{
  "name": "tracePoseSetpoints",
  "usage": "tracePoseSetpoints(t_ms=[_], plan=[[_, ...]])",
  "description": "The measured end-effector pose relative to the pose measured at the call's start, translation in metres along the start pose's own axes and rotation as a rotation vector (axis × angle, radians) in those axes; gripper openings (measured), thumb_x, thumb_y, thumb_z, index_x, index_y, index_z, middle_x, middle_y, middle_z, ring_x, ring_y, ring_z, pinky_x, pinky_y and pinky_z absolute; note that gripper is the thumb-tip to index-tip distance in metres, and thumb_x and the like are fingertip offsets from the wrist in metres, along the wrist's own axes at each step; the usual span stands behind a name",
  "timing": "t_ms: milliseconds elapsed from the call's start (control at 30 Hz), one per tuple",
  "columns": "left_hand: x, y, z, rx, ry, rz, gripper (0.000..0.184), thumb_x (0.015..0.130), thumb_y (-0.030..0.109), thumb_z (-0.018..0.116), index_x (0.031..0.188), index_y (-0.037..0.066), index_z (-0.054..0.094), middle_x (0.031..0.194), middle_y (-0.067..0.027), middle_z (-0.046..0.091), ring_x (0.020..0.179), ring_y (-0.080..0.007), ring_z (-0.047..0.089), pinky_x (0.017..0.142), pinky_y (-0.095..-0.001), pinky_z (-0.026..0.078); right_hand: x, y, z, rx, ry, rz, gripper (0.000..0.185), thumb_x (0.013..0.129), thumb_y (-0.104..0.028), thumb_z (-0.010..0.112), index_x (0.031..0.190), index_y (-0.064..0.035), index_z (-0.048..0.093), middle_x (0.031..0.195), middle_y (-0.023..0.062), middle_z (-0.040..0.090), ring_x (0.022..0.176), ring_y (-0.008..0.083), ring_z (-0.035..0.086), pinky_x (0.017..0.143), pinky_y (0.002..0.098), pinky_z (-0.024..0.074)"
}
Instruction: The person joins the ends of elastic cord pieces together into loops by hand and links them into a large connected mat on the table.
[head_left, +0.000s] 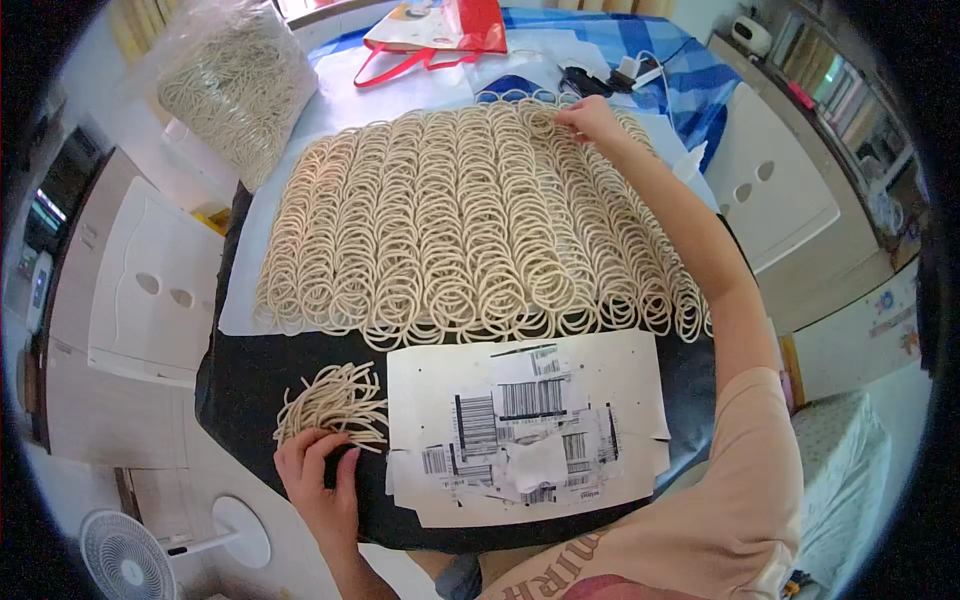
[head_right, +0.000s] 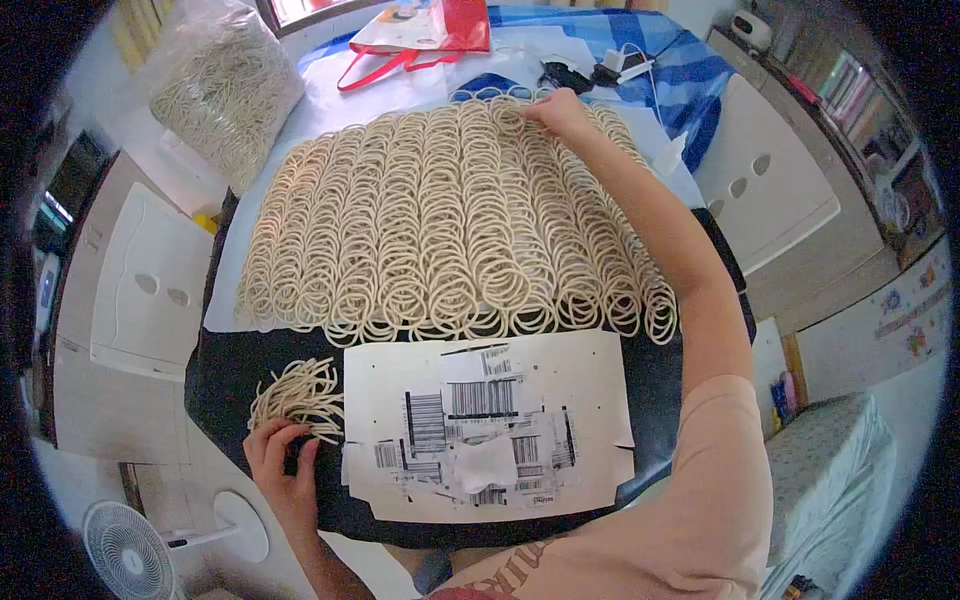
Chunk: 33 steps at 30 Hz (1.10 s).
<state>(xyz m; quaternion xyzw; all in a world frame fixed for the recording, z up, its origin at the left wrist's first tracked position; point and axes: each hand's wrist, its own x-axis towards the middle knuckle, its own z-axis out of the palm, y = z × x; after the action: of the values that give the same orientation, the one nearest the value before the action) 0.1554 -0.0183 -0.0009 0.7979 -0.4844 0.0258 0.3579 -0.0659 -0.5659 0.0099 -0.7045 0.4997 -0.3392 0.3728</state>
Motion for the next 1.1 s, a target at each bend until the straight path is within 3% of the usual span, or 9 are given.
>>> tracePoseSetpoints(t_ms=[300,400,500,600,733,800,900,1000,1100], plan=[[0.001,0.0,0.002,0.02,0.0,0.037,0.02,0.067,0.002,0.075,0.082,0.004,0.063,0.095,-0.0074,0.058,0.097,-0.0275,0.051,0.087,-0.0377,0.039,0.005,0.003,0.003,-0.243,0.006,-0.11,0.022,0.074,-0.021,0.075,0.076,-0.0001,0.072,0.055,0.003,0.058,0.047,0.0099,0.052,0.044,0.0267,0.0397],[0.0,0.001,0.002,0.022,-0.002,0.021,0.017,0.068,0.003,0.073,0.081,0.005,0.062,0.097,-0.0078,0.059,0.097,-0.0269,0.051,0.089,-0.0372,0.039,0.008,0.009,0.002,-0.397,0.13,-0.257,0.022,0.076,-0.023,0.074,0.081,-0.001,0.073,0.058,0.0035,0.061,0.049,0.0101,0.054,0.047,0.0267,0.0419],[0.0,0.0,0.002,0.007,0.003,0.034,0.017,0.068,0.003,0.073,0.08,0.005,0.061,0.097,-0.008,0.058,0.097,-0.0272,0.051,0.089,-0.0373,0.039,0.013,0.012,-0.004,-0.377,0.111,-0.207,0.031,0.07,-0.032,0.072,0.084,-0.0045,0.074,0.078,0.0138,0.07,0.072,0.0234,0.067,0.072,0.0343,0.0514],[0.0,0.0,0.002,0.025,0.0,0.045,0.017,0.069,0.003,0.072,0.079,0.004,0.059,0.098,-0.0083,0.058,0.098,-0.0277,0.051,0.09,-0.037,0.039,-0.002,0.007,-0.011,-0.257,0.139,-0.308,0.031,0.074,-0.031,0.072,0.087,-0.0035,0.073,0.075,0.0118,0.07,0.069,0.0197,0.066,0.065,0.0324,0.0516],[-0.004,-0.006,0.004,0.001,0.061,0.069,0.016,0.071,0.003,0.071,0.08,0.004,0.058,0.096,-0.0086,0.058,0.097,-0.028,0.051,0.086,-0.0375,0.04,-0.069,-0.021,-0.012,-0.084,-0.055,-0.328,0.029,0.083,-0.029,0.068,0.093,-0.0024,0.072,0.069,0.0033,0.066,0.062,0.0076,0.059,0.051,0.0253,0.0474],[-0.005,-0.005,0.001,-0.039,0.082,0.055,0.014,0.074,0.001,0.068,0.08,0.003,0.056,0.095,-0.0095,0.059,0.096,-0.027,0.052,0.088,-0.037,0.04,-0.131,-0.05,-0.008,-0.021,-0.16,-0.282,0.026,0.086,-0.027,0.068,0.094,-0.0019,0.07,0.074,-0.0014,0.063,0.062,0.0051,0.054,0.054,0.0219,0.0443],[-0.009,-0.025,0.002,-0.376,0.153,0.008,0.01,0.08,-0.001,0.062,0.082,0.002,0.053,0.095,-0.0107,0.06,0.093,-0.0233,0.055,0.088,-0.0334,0.041,-0.203,-0.076,-0.006,0.03,-0.411,-0.257,0.021,0.087,-0.022,0.067,0.091,-0.0017,0.07,0.073,-0.001,0.063,0.065,0.005,0.056,0.057,0.0219,0.046],[-0.012,-0.022,-0.008,-0.56,0.218,-0.131,0.009,0.094,0.006,0.052,0.087,0.002,0.051,0.092,-0.0086,0.063,0.086,-0.0141,0.058,0.083,-0.0275,0.044,-0.264,-0.092,0.005,0.055,-0.613,-0.266,0.018,0.086,-0.017,0.066,0.094,-0.002,0.07,0.075,0.001,0.065,0.066,0.0068,0.059,0.06,0.0234,0.0491],[-0.013,-0.001,-0.024,-0.718,0.365,-0.095,0.005,0.092,-0.001,0.054,0.089,0.002,0.053,0.077,-0.0031,0.057,0.073,-0.0107,0.058,0.07,-0.0225,0.047,-0.315,-0.108,0.014,0.049,-0.781,-0.325,0.016,0.085,-0.015,0.067,0.095,-0.0016,0.069,0.081,0.0038,0.067,0.072,0.0097,0.061,0.064,0.0246,0.0503]])
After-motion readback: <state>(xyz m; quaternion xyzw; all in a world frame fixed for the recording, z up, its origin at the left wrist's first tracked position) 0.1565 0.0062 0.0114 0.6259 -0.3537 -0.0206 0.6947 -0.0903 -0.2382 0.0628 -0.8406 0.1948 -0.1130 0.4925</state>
